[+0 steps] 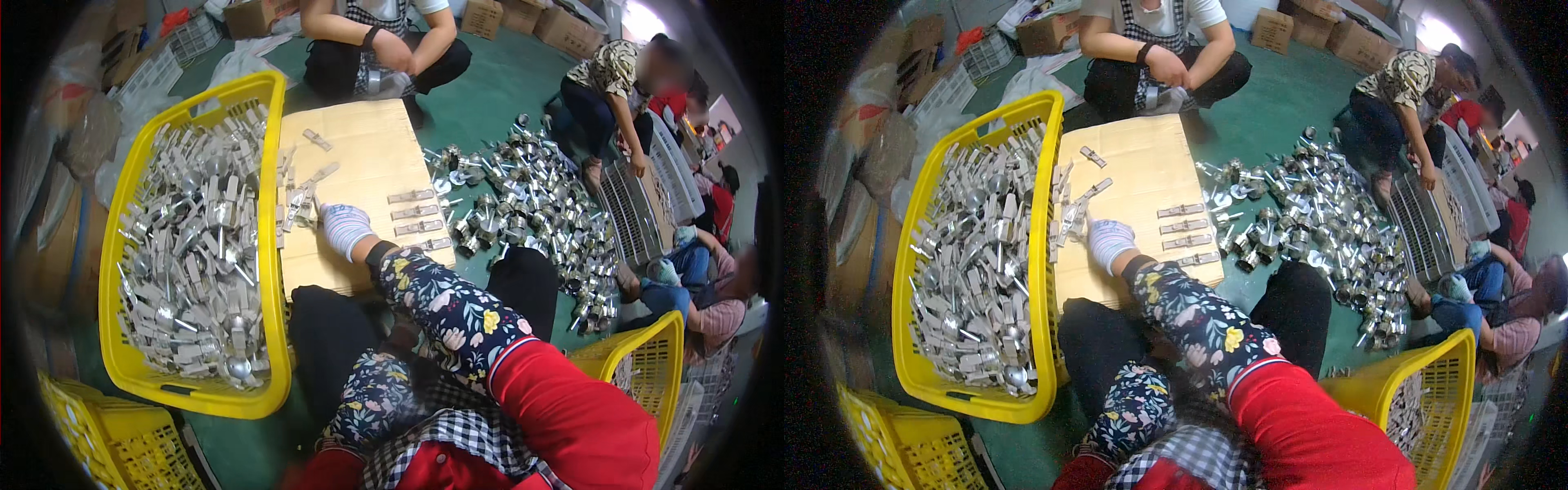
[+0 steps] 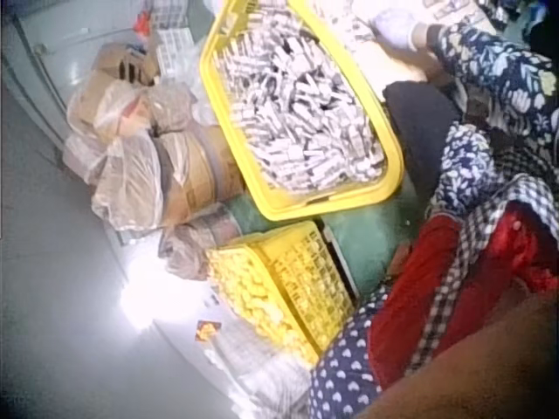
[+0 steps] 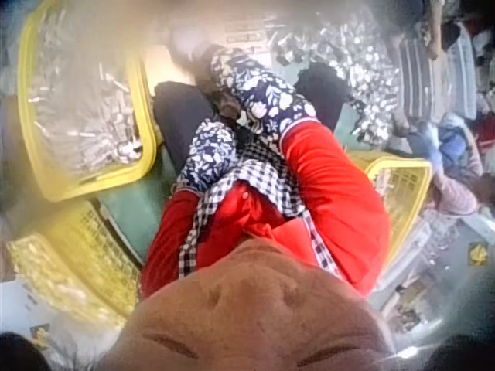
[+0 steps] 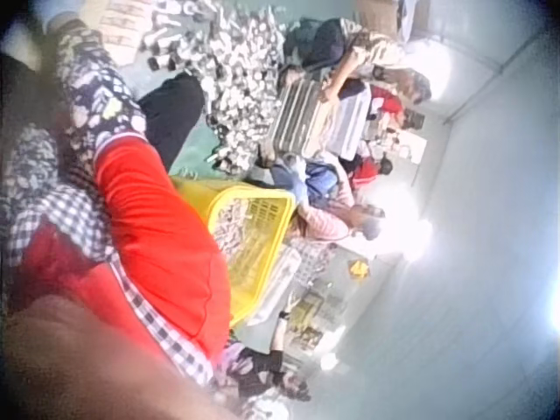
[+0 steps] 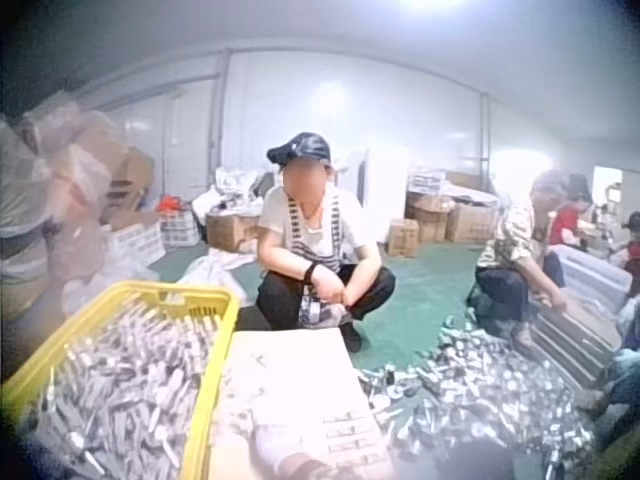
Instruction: Assembling and inspecting small silver metal components on a wooden board while sitting on a manufacturing floor.
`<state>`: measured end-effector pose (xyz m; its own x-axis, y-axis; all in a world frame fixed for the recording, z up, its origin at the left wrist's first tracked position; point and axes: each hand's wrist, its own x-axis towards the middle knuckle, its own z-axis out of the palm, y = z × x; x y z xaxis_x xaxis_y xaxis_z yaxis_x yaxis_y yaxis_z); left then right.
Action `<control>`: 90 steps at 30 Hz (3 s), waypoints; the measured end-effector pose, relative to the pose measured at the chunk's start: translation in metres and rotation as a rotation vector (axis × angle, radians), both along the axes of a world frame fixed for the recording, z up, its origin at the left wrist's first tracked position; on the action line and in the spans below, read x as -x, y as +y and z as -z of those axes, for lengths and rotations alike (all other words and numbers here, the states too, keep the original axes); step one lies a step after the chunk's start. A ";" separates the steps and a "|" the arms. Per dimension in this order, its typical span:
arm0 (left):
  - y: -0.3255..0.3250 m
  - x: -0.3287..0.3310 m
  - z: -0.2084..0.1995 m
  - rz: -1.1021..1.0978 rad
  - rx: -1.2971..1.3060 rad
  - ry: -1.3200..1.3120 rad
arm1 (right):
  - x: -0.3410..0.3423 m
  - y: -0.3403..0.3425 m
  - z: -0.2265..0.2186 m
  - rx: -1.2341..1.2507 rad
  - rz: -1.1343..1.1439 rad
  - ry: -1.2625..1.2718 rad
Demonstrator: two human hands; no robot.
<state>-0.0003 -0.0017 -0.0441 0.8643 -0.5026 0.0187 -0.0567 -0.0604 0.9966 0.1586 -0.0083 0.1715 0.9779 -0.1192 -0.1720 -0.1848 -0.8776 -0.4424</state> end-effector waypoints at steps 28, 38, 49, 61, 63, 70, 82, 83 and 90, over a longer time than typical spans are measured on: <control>0.002 0.003 -0.113 -0.144 0.189 0.782 | -0.008 -0.219 0.057 -0.433 0.336 -0.002; 0.005 0.002 -0.117 -0.147 0.176 0.765 | -0.009 -0.213 0.057 -0.341 0.318 -0.006; 0.000 0.003 -0.117 -0.150 0.148 0.734 | -0.005 -0.204 0.039 -0.156 0.340 -0.007; 0.000 0.006 -0.082 -0.142 0.076 0.604 | 0.009 -0.149 -0.001 0.151 0.167 -0.425; 0.000 0.006 -0.074 -0.194 -0.059 0.163 | -0.002 -0.115 -0.003 0.122 -0.074 -0.480; -0.002 0.005 -0.084 -0.167 0.090 0.097 | -0.035 -0.033 0.014 0.526 -0.483 -0.480; 0.007 0.000 -0.109 -0.144 -0.007 0.513 | -0.011 -0.125 -0.024 -0.088 -0.097 -0.365; 0.004 0.001 -0.113 -0.122 0.113 0.765 | -0.020 -0.161 -0.006 -0.270 0.001 -0.336; 0.003 0.003 -0.113 -0.153 0.093 0.781 | -0.038 -0.222 0.042 -0.449 0.246 -0.135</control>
<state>-0.0030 0.0010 0.0689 0.7044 -0.4033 -0.5841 0.6613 0.0740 0.7465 0.1965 -0.2305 0.1298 0.9472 -0.2918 -0.1330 -0.2768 -0.5343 -0.7987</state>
